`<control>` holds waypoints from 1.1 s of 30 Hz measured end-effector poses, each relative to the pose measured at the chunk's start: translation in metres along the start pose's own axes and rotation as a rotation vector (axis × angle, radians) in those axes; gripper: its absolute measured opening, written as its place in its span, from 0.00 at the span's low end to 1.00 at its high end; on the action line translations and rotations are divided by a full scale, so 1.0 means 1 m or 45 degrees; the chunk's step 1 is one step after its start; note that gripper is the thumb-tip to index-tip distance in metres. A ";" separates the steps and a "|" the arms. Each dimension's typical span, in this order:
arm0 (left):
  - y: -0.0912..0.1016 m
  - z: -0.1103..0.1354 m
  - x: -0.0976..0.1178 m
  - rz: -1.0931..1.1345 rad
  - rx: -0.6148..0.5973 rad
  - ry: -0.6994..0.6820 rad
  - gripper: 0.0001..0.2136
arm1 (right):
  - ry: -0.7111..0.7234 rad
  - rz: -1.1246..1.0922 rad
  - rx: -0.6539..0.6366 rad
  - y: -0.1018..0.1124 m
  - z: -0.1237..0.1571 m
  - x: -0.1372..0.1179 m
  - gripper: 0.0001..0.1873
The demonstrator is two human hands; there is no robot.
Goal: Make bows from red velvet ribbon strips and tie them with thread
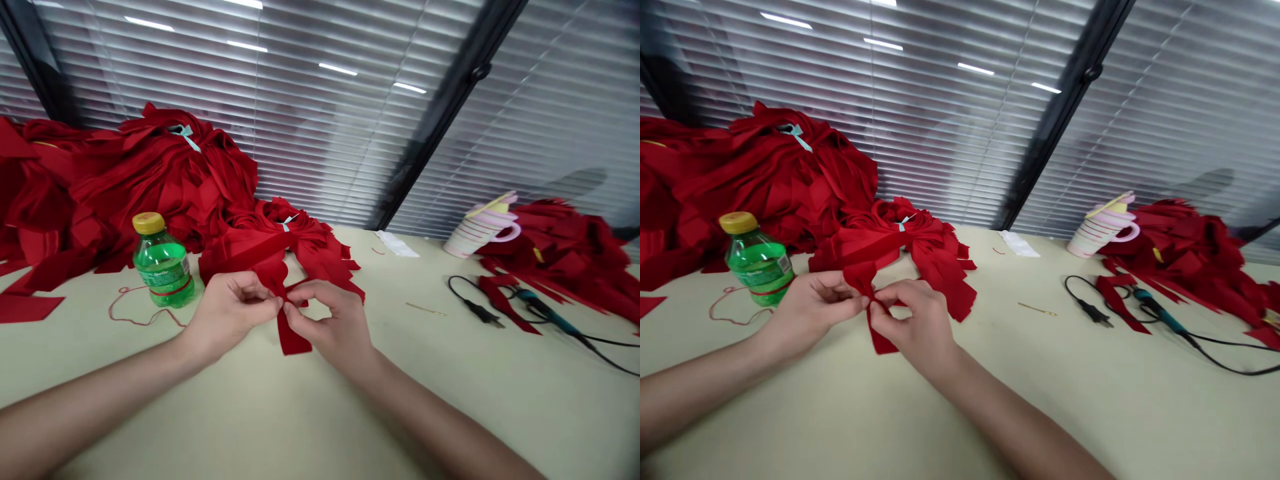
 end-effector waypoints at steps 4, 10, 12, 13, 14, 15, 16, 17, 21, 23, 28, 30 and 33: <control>-0.001 0.003 0.004 -0.022 0.052 0.019 0.05 | -0.154 -0.108 0.019 -0.007 0.004 -0.001 0.04; -0.001 0.005 0.004 -0.022 0.047 0.042 0.01 | -0.297 -0.274 0.069 -0.014 0.007 0.003 0.01; -0.001 0.005 0.003 -0.010 0.044 0.038 0.01 | -0.336 -0.329 0.049 -0.014 0.007 0.005 0.01; 0.000 0.004 0.003 -0.002 0.046 0.035 0.01 | -0.353 -0.352 0.038 -0.014 0.006 0.006 0.01; 0.000 0.004 0.002 0.005 0.047 0.031 0.01 | -0.369 -0.374 0.027 -0.014 0.006 0.007 0.01; 0.000 0.004 0.002 0.014 0.047 0.028 0.02 | -0.384 -0.394 0.018 -0.014 0.006 0.008 0.01; 0.000 0.004 0.002 0.024 0.044 0.025 0.02 | -0.398 -0.414 0.011 -0.013 0.005 0.010 0.01; 0.000 0.003 0.002 0.036 0.037 0.021 0.03 | -0.412 -0.434 0.002 -0.012 0.004 0.011 0.02; -0.001 0.001 0.001 0.093 -0.031 0.019 0.04 | -0.453 -0.506 -0.017 -0.008 0.001 0.015 0.04; -0.002 0.001 0.002 0.120 -0.070 0.024 0.04 | -0.457 -0.526 -0.014 -0.005 0.000 0.015 0.05; -0.003 0.002 0.001 0.095 -0.097 0.026 0.07 | -0.426 -0.526 -0.027 -0.003 -0.001 0.014 0.03; -0.002 0.001 0.001 0.052 -0.085 0.007 0.06 | -0.408 -0.536 -0.045 -0.003 -0.002 0.014 0.03; 0.000 0.001 0.004 -0.024 -0.073 -0.040 0.05 | -0.390 -0.581 -0.082 -0.004 -0.003 0.015 0.04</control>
Point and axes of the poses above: each hand's wrist, its own z-axis away from the middle knuckle, its own y-axis out of the back of the hand, x = y × z, the point moved 3 cm from there along -z, towards the middle knuckle, and after that the axes turned 2 degrees about -z, right-handed, at the moved point
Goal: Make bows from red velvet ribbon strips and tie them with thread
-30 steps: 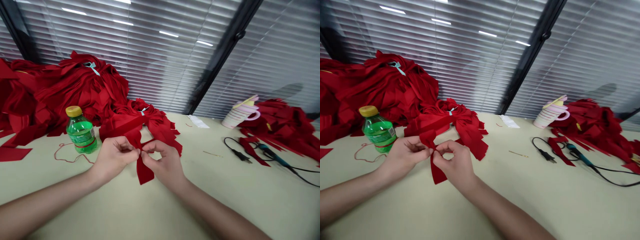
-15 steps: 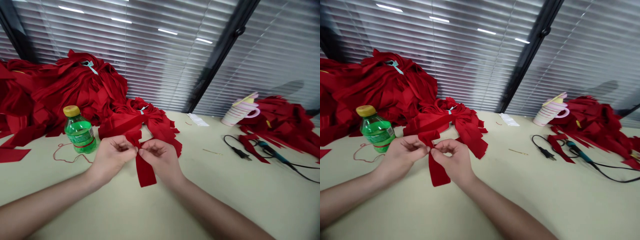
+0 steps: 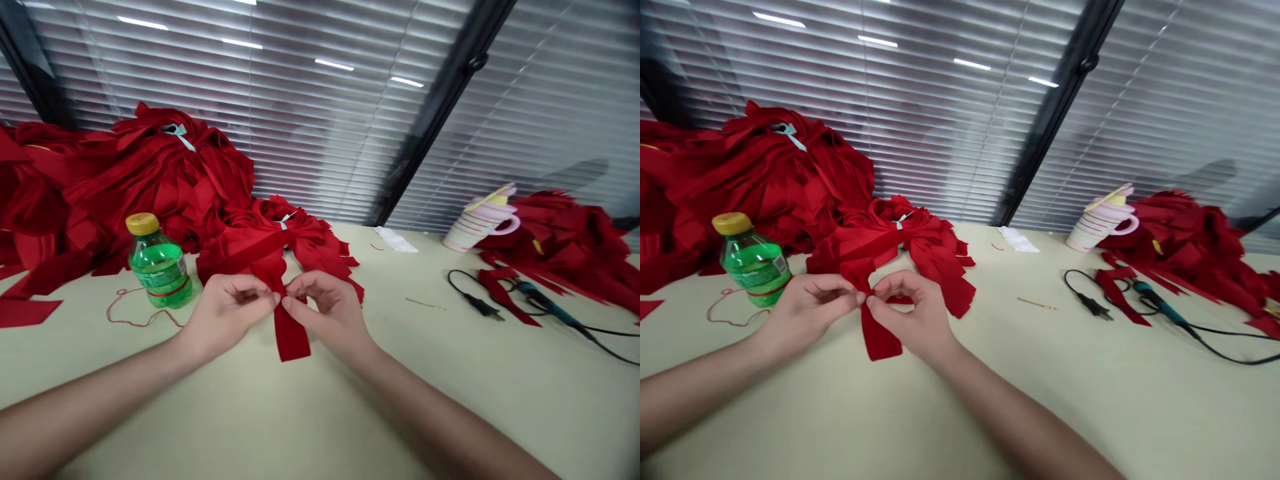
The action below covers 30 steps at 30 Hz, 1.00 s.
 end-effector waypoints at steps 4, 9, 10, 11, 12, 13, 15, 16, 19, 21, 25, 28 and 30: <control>0.001 0.000 0.002 -0.082 -0.003 -0.036 0.06 | -0.045 -0.036 -0.046 -0.003 0.001 0.004 0.05; -0.003 0.002 -0.005 -0.130 -0.013 -0.040 0.06 | -0.076 0.003 -0.009 -0.005 0.005 0.006 0.06; -0.004 0.003 -0.006 -0.130 -0.009 -0.040 0.06 | -0.080 0.010 0.002 -0.006 0.006 0.005 0.06; -0.005 0.004 -0.008 -0.125 -0.002 -0.041 0.06 | -0.084 0.012 0.014 -0.007 0.007 0.005 0.06; -0.005 0.005 -0.009 -0.116 0.007 -0.042 0.06 | -0.086 0.011 0.026 -0.007 0.008 0.005 0.06; -0.006 0.006 -0.009 -0.102 0.016 -0.041 0.06 | -0.088 0.006 0.037 -0.008 0.010 0.005 0.06; -0.006 0.007 -0.009 -0.062 0.025 -0.032 0.06 | -0.089 -0.005 0.061 -0.009 0.011 0.006 0.07; -0.005 0.006 -0.010 -0.036 0.024 -0.023 0.05 | -0.091 -0.009 0.070 -0.010 0.011 0.006 0.07; -0.004 0.003 -0.012 0.060 -0.001 0.025 0.05 | -0.111 -0.023 0.078 -0.008 0.010 0.009 0.07; -0.004 0.000 -0.015 0.139 -0.024 0.065 0.05 | -0.130 -0.032 0.071 -0.006 0.008 0.009 0.08; -0.006 -0.003 -0.021 0.320 -0.046 0.151 0.06 | -0.152 -0.028 0.031 0.000 0.001 0.007 0.13; -0.007 -0.004 -0.025 0.440 -0.052 0.205 0.07 | -0.133 -0.003 -0.022 0.004 -0.002 0.005 0.05; -0.007 -0.004 -0.026 0.492 -0.069 0.234 0.08 | -0.121 0.023 -0.066 0.006 -0.004 0.004 0.08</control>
Point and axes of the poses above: each hand's wrist, its own z-axis away from the middle knuckle, its own y-axis out of the back of the hand, x = y × z, the point moved 3 cm from there along -z, towards the middle knuckle, and after that the axes turned 2 degrees about -z, right-handed, at the moved point
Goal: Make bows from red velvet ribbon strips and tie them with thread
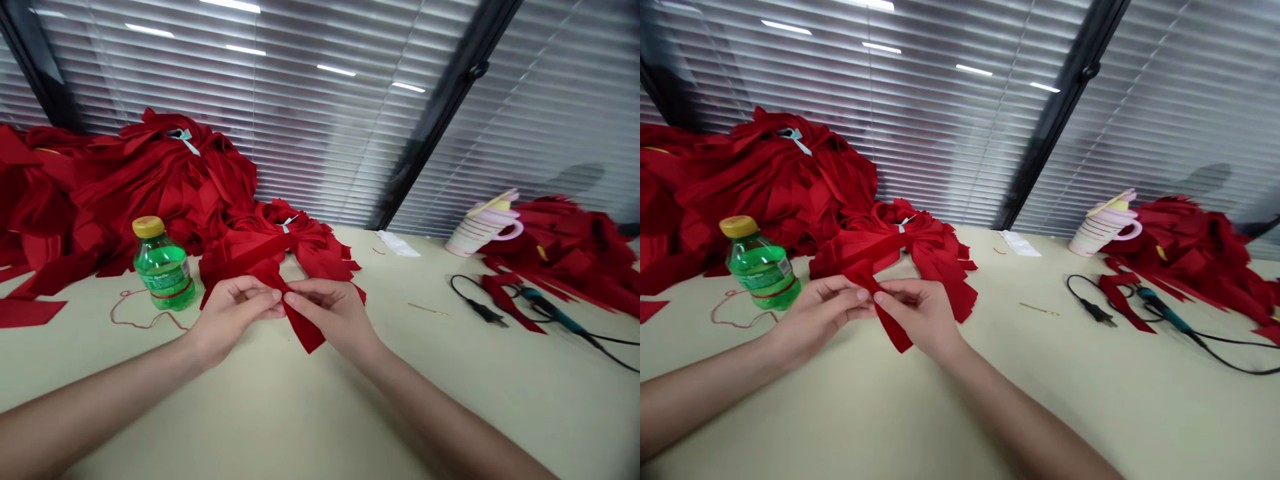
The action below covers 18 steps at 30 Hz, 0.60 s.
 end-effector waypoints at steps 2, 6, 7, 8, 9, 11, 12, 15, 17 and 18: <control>0.001 0.000 0.000 0.031 -0.006 0.025 0.08 | 0.002 0.037 -0.042 0.001 -0.001 0.000 0.06; 0.002 0.001 0.000 0.074 0.000 0.035 0.10 | -0.028 0.086 -0.081 -0.001 0.000 0.001 0.08; 0.002 0.001 0.000 0.091 0.000 0.029 0.10 | -0.039 0.089 -0.082 -0.002 0.000 0.001 0.10; 0.002 0.002 0.000 0.113 -0.002 0.023 0.10 | -0.047 0.095 -0.081 -0.003 0.001 0.001 0.11; 0.001 0.002 0.000 0.140 -0.004 0.017 0.09 | -0.055 0.106 -0.083 -0.004 0.001 0.001 0.12; -0.001 0.003 0.001 0.204 -0.005 0.018 0.08 | -0.062 0.136 -0.108 -0.007 0.002 0.000 0.11; -0.002 0.003 0.000 0.239 -0.001 0.024 0.07 | -0.076 0.143 -0.133 -0.008 0.002 0.000 0.11; -0.002 0.000 0.000 0.350 0.044 0.047 0.06 | -0.170 0.123 -0.214 -0.006 0.002 -0.001 0.11; 0.000 -0.004 0.002 0.408 0.070 0.055 0.05 | -0.266 0.094 -0.262 0.000 -0.001 -0.001 0.11; 0.002 -0.007 0.004 0.426 0.078 0.053 0.04 | -0.305 0.081 -0.292 0.003 -0.002 -0.001 0.11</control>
Point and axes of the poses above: each hand's wrist, its own z-axis away from the middle knuckle, its own y-axis out of the back of the hand, x = y × z, the point moved 3 cm from there along -z, towards the middle knuckle, and after that the axes turned 2 degrees about -z, right-handed, at the moved point
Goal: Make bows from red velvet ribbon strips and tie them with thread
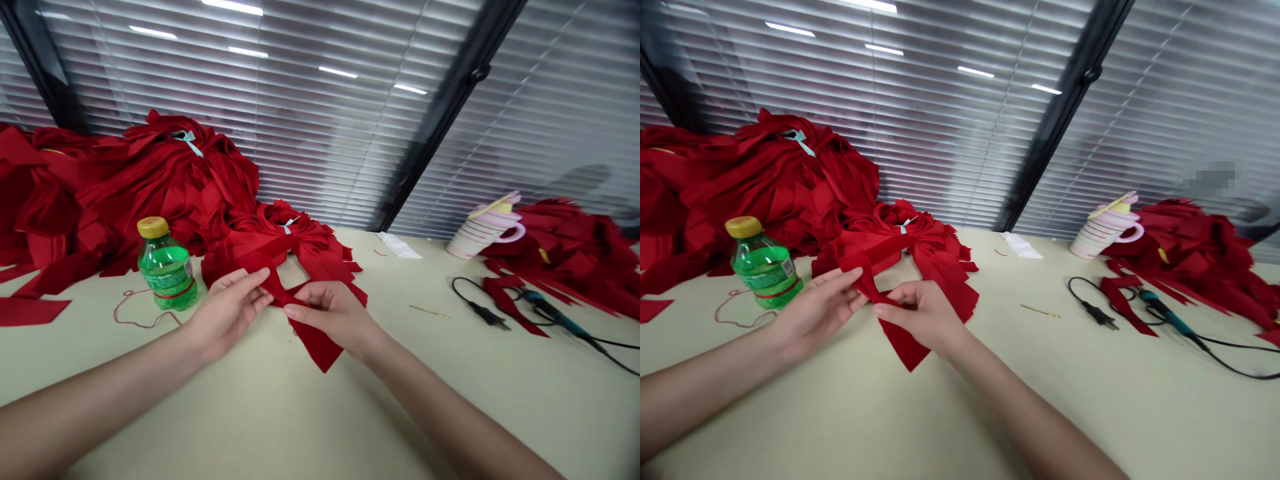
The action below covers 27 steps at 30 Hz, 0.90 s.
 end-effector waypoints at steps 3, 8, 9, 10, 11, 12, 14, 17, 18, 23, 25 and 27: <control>0.005 -0.008 0.012 0.010 -0.005 -0.010 0.03 | -0.072 -0.031 -0.119 0.014 -0.002 -0.001 0.11; 0.019 -0.014 0.035 -0.085 -0.057 0.052 0.07 | -0.135 -0.003 -0.173 0.037 -0.007 -0.001 0.12; 0.024 -0.013 0.037 -0.135 -0.050 0.087 0.09 | -0.150 0.009 -0.183 0.040 -0.008 0.000 0.12; 0.029 -0.010 0.038 -0.198 -0.038 0.132 0.11 | -0.168 0.023 -0.203 0.041 -0.009 0.002 0.12; 0.035 -0.006 0.037 -0.266 -0.024 0.186 0.13 | -0.187 0.038 -0.229 0.040 -0.010 0.005 0.12; 0.040 0.000 0.035 -0.351 -0.013 0.241 0.14 | -0.204 0.056 -0.253 0.039 -0.011 0.009 0.13; 0.051 0.011 0.029 -0.554 -0.012 0.330 0.13 | -0.218 0.096 -0.280 0.033 -0.012 0.018 0.13; 0.065 0.025 0.018 -0.861 -0.012 0.414 0.11 | -0.183 0.160 -0.230 0.022 -0.012 0.033 0.09; 0.069 0.027 0.015 -0.928 -0.002 0.418 0.11 | -0.162 0.178 -0.200 0.019 -0.012 0.037 0.08; 0.086 0.022 0.011 -1.313 -0.057 0.259 0.11 | -0.053 0.246 -0.082 0.011 -0.012 0.046 0.05; 0.087 0.019 0.011 -1.575 -0.135 0.066 0.10 | 0.016 0.314 -0.067 0.008 -0.014 0.046 0.05; 0.085 0.017 0.011 -1.808 -0.192 -0.158 0.08 | 0.109 0.435 -0.062 0.007 -0.018 0.048 0.06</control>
Point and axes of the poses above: each hand's wrist, its own z-axis away from the middle knuckle, its own y-axis out of the back of the hand, x = y × z, the point moved 3 cm from there along -z, towards the middle knuckle, and after that the axes turned 2 degrees about -z, right-handed, at the moved point
